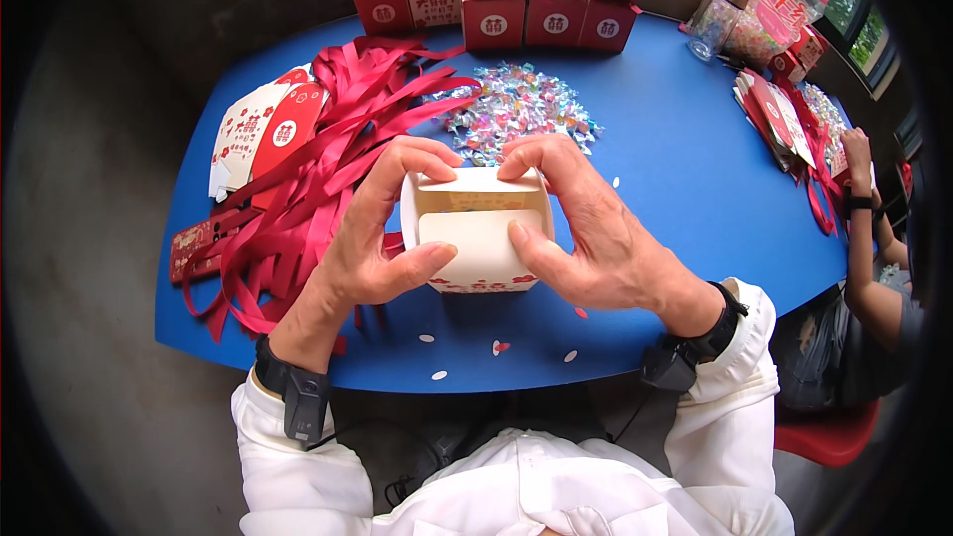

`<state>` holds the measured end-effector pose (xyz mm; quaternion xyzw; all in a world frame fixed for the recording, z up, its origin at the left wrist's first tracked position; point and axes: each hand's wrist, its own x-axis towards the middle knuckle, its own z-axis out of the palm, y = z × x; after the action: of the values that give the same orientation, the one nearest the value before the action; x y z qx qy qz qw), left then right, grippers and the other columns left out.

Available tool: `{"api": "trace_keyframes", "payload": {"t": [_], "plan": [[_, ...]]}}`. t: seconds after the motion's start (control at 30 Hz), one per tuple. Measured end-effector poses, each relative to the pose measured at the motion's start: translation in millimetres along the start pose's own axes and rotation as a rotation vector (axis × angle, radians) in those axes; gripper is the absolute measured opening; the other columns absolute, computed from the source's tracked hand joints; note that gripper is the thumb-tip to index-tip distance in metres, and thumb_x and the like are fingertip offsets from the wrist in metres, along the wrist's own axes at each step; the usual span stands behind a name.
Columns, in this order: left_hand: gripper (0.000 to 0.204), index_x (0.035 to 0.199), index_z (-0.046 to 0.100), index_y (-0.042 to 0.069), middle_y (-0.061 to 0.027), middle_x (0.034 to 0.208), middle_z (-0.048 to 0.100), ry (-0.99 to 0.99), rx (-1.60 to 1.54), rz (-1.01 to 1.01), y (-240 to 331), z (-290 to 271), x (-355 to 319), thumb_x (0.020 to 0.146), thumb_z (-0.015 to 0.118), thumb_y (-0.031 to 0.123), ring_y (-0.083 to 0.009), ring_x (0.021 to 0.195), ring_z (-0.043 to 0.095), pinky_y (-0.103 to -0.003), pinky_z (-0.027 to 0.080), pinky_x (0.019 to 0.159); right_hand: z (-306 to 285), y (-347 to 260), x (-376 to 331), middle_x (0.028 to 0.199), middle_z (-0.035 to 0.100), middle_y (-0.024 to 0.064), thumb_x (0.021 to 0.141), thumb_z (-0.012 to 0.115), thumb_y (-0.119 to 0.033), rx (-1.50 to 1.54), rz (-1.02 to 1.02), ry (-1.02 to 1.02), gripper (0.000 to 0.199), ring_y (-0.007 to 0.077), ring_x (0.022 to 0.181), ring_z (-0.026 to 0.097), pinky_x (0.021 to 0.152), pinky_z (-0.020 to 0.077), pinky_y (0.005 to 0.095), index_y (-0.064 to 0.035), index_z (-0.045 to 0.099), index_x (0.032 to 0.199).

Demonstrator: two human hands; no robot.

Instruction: Folding cardboard flats into gift boxes, filling them with small decorative items, and tying them shut with pink ribbons.

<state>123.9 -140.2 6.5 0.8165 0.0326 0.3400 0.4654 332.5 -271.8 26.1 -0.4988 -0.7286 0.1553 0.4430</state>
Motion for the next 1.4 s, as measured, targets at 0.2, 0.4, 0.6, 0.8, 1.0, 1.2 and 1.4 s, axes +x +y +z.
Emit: {"api": "trace_keyframes", "payload": {"t": [0.2,0.4,0.6,0.8,1.0,1.2,1.4], "plan": [[0.052,0.118,0.049,0.006,-0.0137,0.119,0.053,0.016,0.03,-0.081,6.1,4.1,0.3,0.074,0.076,0.014,-0.0236,0.111,0.055,-0.035,0.045,0.096,-10.4,-6.0,5.6,0.109,0.053,0.0195,0.081,0.063,-0.016,-0.239,-0.086,-0.01,0.03,0.0382,0.104,0.055,0.091,0.0476,0.0457,-0.0031,0.053,0.106],[0.051,0.124,0.048,0.004,-0.0134,0.119,0.053,0.03,0.124,-0.025,11.6,12.8,1.4,0.077,0.07,0.004,-0.023,0.112,0.055,-0.034,0.046,0.096,-16.2,-9.8,10.4,0.107,0.056,0.0193,0.079,0.064,-0.017,-0.296,-0.059,-0.122,0.032,0.0382,0.103,0.057,0.09,0.0492,0.0461,-0.0039,0.056,0.107],[0.067,0.138,0.039,0.005,-0.012,0.115,0.052,0.071,0.072,-0.038,8.8,14.4,-2.9,0.078,0.069,0.003,-0.0216,0.11,0.054,-0.034,0.046,0.095,-9.5,-11.6,9.4,0.101,0.056,0.0137,0.079,0.062,-0.013,-0.328,-0.033,-0.105,0.027,0.0333,0.09,0.058,0.083,0.0486,0.0423,-0.0056,0.053,0.104],[0.073,0.141,0.036,0.005,-0.0116,0.112,0.05,0.036,0.111,0.042,6.0,15.4,-0.8,0.077,0.071,0.005,-0.021,0.108,0.052,-0.034,0.046,0.094,-9.8,-12.1,7.6,0.094,0.055,0.013,0.081,0.061,-0.015,-0.38,-0.032,-0.125,0.028,0.0329,0.087,0.058,0.08,0.0482,0.0427,-0.0056,0.053,0.106],[0.077,0.149,0.032,0.001,-0.015,0.116,0.052,0.001,0.234,0.015,11.0,14.2,-0.1,0.08,0.067,0.007,-0.0243,0.11,0.053,-0.037,0.045,0.098,0.8,-11.7,5.6,0.105,0.056,0.0185,0.084,0.059,-0.016,-0.316,0.055,-0.114,0.035,0.037,0.095,0.058,0.085,0.0489,0.0447,-0.0028,0.052,0.115],[0.08,0.152,0.025,-0.007,-0.0288,0.148,0.039,-0.082,0.445,0.066,5.5,17.5,0.4,0.091,0.062,0.029,-0.0417,0.134,0.043,-0.046,0.033,0.114,10.0,-11.6,-0.4,0.14,0.043,0.0291,0.093,0.06,-0.031,-0.414,0.112,-0.157,0.064,0.0441,0.126,0.05,0.105,0.044,0.045,0.0046,0.039,0.143],[0.09,0.149,0.03,-0.009,-0.0295,0.152,0.035,-0.121,0.586,0.083,7.3,16.8,-0.3,0.093,0.058,0.055,-0.0451,0.143,0.033,-0.048,0.027,0.117,10.2,-0.9,-1.8,0.147,0.027,0.041,0.095,0.059,-0.039,-0.382,-0.05,-0.208,0.083,0.0524,0.137,0.034,0.114,0.0318,0.0513,0.0151,0.023,0.147]]}}
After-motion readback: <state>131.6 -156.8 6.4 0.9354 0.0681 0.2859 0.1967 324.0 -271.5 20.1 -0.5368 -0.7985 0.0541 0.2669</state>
